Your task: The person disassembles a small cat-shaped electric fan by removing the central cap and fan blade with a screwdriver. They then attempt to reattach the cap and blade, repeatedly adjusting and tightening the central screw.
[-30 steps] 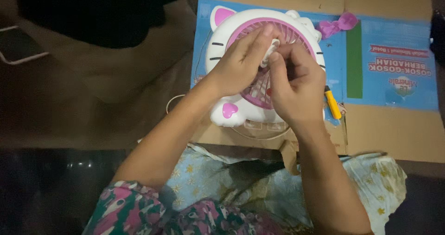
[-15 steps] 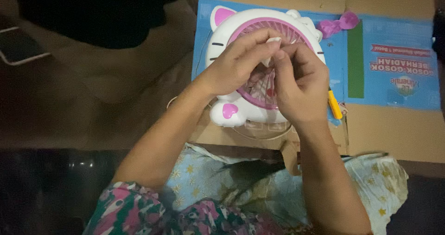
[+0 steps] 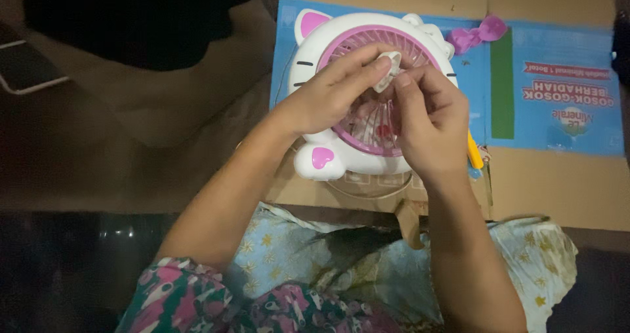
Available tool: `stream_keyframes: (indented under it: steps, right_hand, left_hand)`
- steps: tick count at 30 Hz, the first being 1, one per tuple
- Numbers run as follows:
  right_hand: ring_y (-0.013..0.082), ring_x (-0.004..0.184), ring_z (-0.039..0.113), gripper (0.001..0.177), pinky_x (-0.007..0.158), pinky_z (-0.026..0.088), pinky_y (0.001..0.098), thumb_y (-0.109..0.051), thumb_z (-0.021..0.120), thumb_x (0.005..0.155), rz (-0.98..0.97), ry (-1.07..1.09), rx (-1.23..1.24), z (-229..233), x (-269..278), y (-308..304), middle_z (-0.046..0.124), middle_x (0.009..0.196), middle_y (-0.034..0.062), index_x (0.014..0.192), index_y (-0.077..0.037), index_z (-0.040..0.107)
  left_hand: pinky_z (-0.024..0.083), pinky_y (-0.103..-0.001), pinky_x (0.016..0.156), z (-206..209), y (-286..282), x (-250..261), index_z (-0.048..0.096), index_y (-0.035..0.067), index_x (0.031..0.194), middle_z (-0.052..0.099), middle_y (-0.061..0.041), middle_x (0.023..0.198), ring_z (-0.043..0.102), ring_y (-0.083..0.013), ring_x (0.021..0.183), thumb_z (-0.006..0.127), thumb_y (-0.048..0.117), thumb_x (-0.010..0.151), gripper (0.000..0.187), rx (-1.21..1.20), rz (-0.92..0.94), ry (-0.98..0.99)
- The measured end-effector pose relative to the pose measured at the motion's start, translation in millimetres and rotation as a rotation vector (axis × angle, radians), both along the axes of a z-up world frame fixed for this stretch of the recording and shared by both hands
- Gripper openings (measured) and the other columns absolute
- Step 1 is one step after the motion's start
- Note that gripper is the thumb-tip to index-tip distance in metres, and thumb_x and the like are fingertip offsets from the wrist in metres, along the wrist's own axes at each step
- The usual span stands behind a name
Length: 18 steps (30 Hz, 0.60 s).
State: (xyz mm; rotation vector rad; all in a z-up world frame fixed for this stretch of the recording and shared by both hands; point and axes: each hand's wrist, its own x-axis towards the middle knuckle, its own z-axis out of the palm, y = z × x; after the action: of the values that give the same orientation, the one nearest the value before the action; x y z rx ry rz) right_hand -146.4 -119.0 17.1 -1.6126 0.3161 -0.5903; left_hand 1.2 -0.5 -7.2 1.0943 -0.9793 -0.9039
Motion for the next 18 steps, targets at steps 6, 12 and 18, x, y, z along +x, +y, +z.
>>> stream_keyframes:
  steps: [6, 12, 18]
  right_hand:
    - [0.003, 0.06, 0.048, 0.021, 0.052, 0.038, 0.0223, -0.015, 0.057, 0.112, -0.047, 0.044, -0.017, -12, -15, -18, 0.056, 0.074, -0.0032, 0.096, -0.003, 0.062]
    - [0.0035, 0.06, 0.048, 0.021, 0.053, 0.038, 0.0234, -0.016, 0.058, 0.113, -0.077, 0.1, -0.038, -19, -37, -45, 0.056, 0.074, -0.0036, 0.097, -0.003, 0.062]
    - [0.0045, 0.074, 0.054, 0.011, 0.065, 0.043, 0.0208, -0.011, 0.064, 0.11, -0.066, 0.048, -0.163, -19, -39, -43, 0.062, 0.087, -0.0027, 0.109, 0.0, 0.067]
  left_hand:
    - [0.045, -0.022, 0.061, 2, 1, 2, 0.061, 0.008, 0.142, 0.058, 0.003, 0.087, 0.052, -0.005, 0.069, 0.045, 0.04, 0.114, 0.046, 0.012, 0.039, -0.055]
    - [0.054, -0.022, 0.075, 4, 0, 12, 0.065, 0.006, 0.139, 0.062, 0.004, 0.095, 0.058, -0.0049, 0.083, 0.054, 0.037, 0.112, 0.042, 0.023, 0.12, -0.147]
    - [0.057, -0.022, 0.088, 5, -5, 7, 0.06, 0.005, 0.136, 0.067, 0.001, 0.117, 0.064, -0.0052, 0.103, 0.068, 0.023, 0.107, 0.035, -0.029, 0.17, -0.266]
